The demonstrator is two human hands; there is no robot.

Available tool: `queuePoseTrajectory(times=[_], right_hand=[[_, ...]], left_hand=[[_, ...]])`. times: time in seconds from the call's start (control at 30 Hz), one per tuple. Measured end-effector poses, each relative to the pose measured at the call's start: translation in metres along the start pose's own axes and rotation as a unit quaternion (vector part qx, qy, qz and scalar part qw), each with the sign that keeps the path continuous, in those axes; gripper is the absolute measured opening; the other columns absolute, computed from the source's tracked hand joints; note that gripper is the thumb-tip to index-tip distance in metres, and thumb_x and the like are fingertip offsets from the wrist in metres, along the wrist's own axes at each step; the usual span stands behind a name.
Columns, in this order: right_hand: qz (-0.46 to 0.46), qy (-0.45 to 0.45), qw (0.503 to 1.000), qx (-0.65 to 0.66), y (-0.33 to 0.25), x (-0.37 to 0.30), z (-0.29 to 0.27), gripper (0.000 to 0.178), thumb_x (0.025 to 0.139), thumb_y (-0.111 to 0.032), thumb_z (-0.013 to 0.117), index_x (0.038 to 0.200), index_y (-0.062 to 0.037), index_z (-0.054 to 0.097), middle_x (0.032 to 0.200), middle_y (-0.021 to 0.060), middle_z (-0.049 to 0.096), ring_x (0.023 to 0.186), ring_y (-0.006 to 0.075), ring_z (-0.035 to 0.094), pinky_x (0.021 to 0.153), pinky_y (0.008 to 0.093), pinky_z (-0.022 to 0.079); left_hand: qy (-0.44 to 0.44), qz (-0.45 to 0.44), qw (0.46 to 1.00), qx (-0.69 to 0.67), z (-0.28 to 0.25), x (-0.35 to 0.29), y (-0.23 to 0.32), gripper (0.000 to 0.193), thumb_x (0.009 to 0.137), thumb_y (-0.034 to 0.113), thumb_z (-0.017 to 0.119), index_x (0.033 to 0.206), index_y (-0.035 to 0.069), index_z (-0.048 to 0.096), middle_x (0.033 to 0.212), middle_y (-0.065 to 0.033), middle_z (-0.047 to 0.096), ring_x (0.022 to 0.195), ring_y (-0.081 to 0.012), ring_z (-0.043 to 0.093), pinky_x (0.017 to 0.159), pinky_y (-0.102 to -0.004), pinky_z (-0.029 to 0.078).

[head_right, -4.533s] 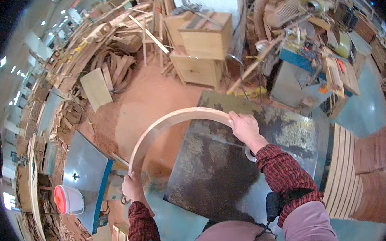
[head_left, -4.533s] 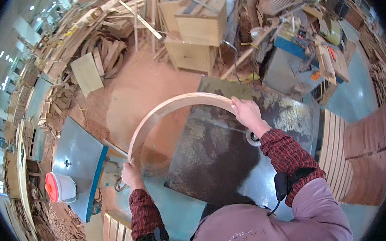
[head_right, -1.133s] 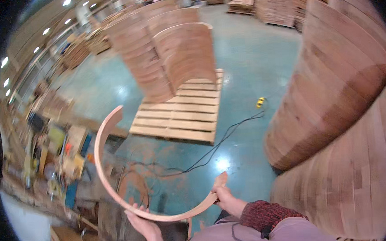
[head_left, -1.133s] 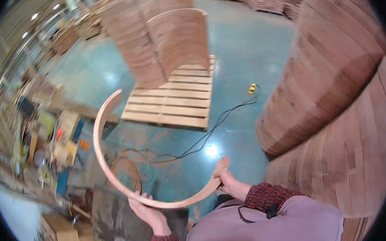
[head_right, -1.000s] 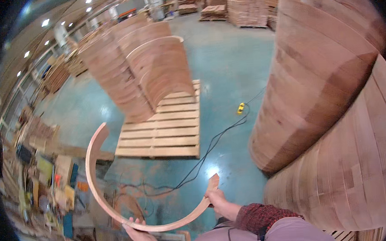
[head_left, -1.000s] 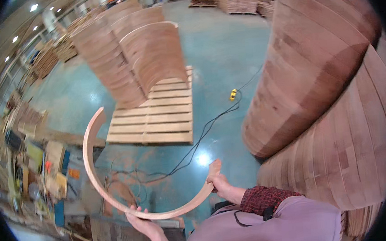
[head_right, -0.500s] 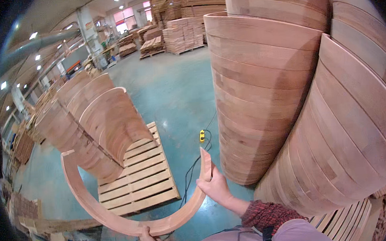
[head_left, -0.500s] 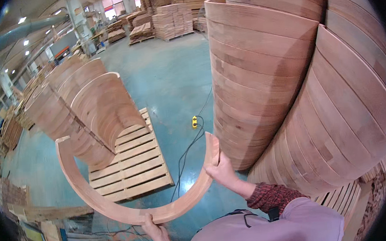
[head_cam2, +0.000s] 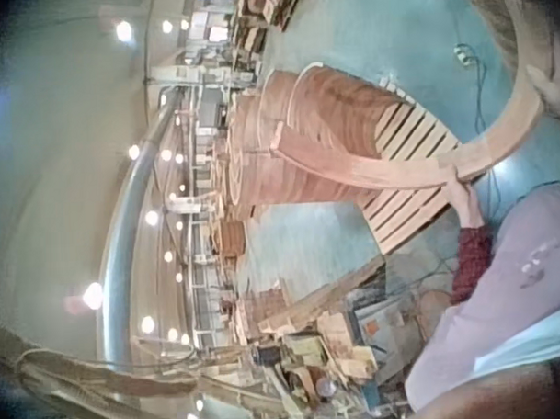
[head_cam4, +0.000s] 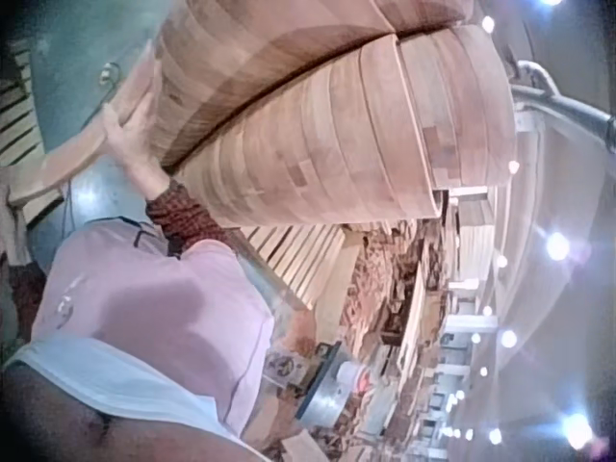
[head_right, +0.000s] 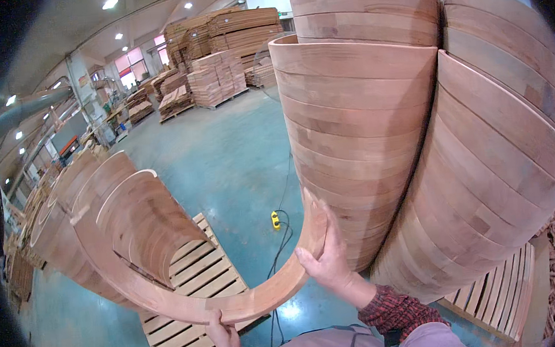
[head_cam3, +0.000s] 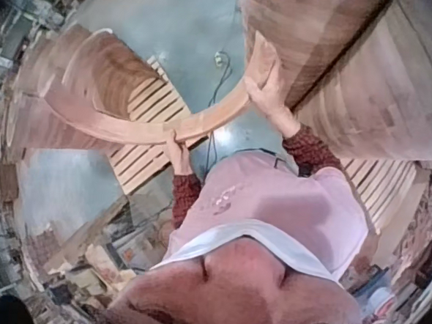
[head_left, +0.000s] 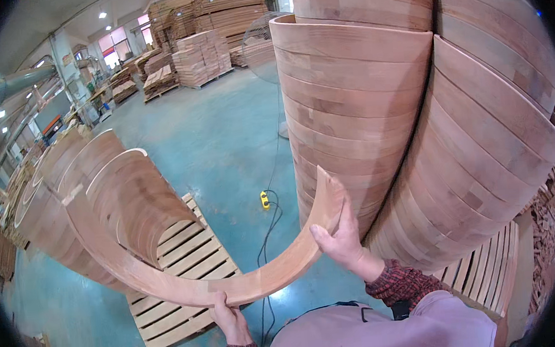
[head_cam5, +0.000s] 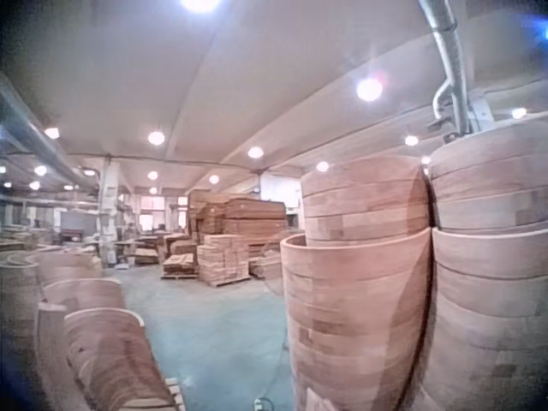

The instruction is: Sanding the interior edges of curved wooden components using a spindle sander and stacking them onto a pallet.

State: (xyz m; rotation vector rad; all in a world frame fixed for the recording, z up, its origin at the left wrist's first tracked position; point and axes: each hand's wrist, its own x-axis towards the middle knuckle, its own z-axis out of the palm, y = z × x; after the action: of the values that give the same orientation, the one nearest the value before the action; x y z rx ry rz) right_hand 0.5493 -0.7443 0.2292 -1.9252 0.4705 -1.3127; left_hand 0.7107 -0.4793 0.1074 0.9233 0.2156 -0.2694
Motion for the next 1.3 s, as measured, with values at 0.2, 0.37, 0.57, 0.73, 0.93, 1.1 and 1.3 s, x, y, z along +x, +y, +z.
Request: queuePoseTrajectory(times=[0.2,0.37,0.57,0.73,0.93,1.1,1.3], right_hand=[[-0.365,0.117,0.901,-0.204,-0.026,0.046,0.007,0.064,0.079,-0.017,0.082,0.138,-0.0097,0.058,0.151,0.0239,0.048,0.145,0.0413,0.043,0.121,0.0595,0.03],[-0.504,-0.047,0.809,-0.297,-0.059,0.066,-0.008,0.021,0.085,-0.022,0.077,0.105,-0.0155,0.074,0.122,0.0068,0.072,0.126,0.0247,0.066,0.125,0.0619,0.019],[-0.571,0.03,0.726,-0.383,-0.057,0.157,-0.032,0.021,0.087,-0.034,0.07,0.076,-0.0161,0.07,0.085,-0.0018,0.07,0.1,0.0198,0.071,0.124,0.0665,0.02],[-0.566,0.112,0.709,-0.405,-0.086,0.245,-0.087,0.033,0.085,-0.031,0.062,0.059,-0.012,0.054,0.065,0.001,0.058,0.075,0.0221,0.06,0.122,0.0652,0.026],[-0.601,0.247,0.66,-0.377,-0.113,0.335,-0.145,0.027,0.087,-0.021,0.06,0.064,-0.0064,0.061,0.066,0.0039,0.061,0.068,0.0249,0.059,0.109,0.0524,0.043],[-0.458,0.327,0.775,-0.286,-0.098,0.411,-0.197,0.039,0.098,-0.02,0.062,0.064,0.0007,0.062,0.061,0.0071,0.058,0.063,0.0191,0.058,0.077,0.0325,0.049],[-0.223,0.358,0.865,-0.271,-0.054,0.472,-0.203,0.045,0.097,-0.032,0.063,0.069,0.0021,0.067,0.058,0.0099,0.06,0.058,0.0184,0.057,0.065,0.0349,0.048]], left_hand=[[-0.082,-0.029,0.996,0.014,0.063,0.046,0.026,0.04,0.094,0.01,0.064,0.131,-0.005,0.054,0.123,-0.0131,0.063,0.109,-0.0244,0.067,0.092,-0.0396,0.058],[-0.195,-0.09,0.977,0.008,0.125,0.079,0.016,0.041,0.096,0.01,0.064,0.133,-0.004,0.054,0.121,-0.0117,0.065,0.111,-0.0232,0.067,0.093,-0.0386,0.058],[-0.291,-0.137,0.946,0.024,0.246,0.056,0.028,0.04,0.1,0.016,0.061,0.134,-0.004,0.053,0.126,-0.0133,0.064,0.115,-0.0236,0.067,0.098,-0.0395,0.057],[-0.437,-0.052,0.897,0.033,0.351,0.024,0.045,0.053,0.106,0.041,0.057,0.134,-0.004,0.054,0.126,-0.0149,0.067,0.113,-0.0239,0.069,0.096,-0.0387,0.057],[-0.524,0.118,0.843,0.017,0.466,0.039,0.054,0.064,0.107,0.057,0.05,0.128,-0.004,0.056,0.115,-0.017,0.072,0.1,-0.0222,0.072,0.084,-0.0361,0.058],[-0.545,0.263,0.79,0.099,0.573,0.061,0.077,0.054,0.11,0.051,0.048,0.121,-0.001,0.06,0.104,-0.0149,0.072,0.092,-0.0205,0.072,0.082,-0.0329,0.056],[-0.445,0.522,0.71,0.159,0.643,0.118,0.068,0.048,0.106,0.043,0.061,0.125,-0.002,0.062,0.113,-0.0129,0.068,0.106,-0.0211,0.064,0.091,-0.0344,0.051]])
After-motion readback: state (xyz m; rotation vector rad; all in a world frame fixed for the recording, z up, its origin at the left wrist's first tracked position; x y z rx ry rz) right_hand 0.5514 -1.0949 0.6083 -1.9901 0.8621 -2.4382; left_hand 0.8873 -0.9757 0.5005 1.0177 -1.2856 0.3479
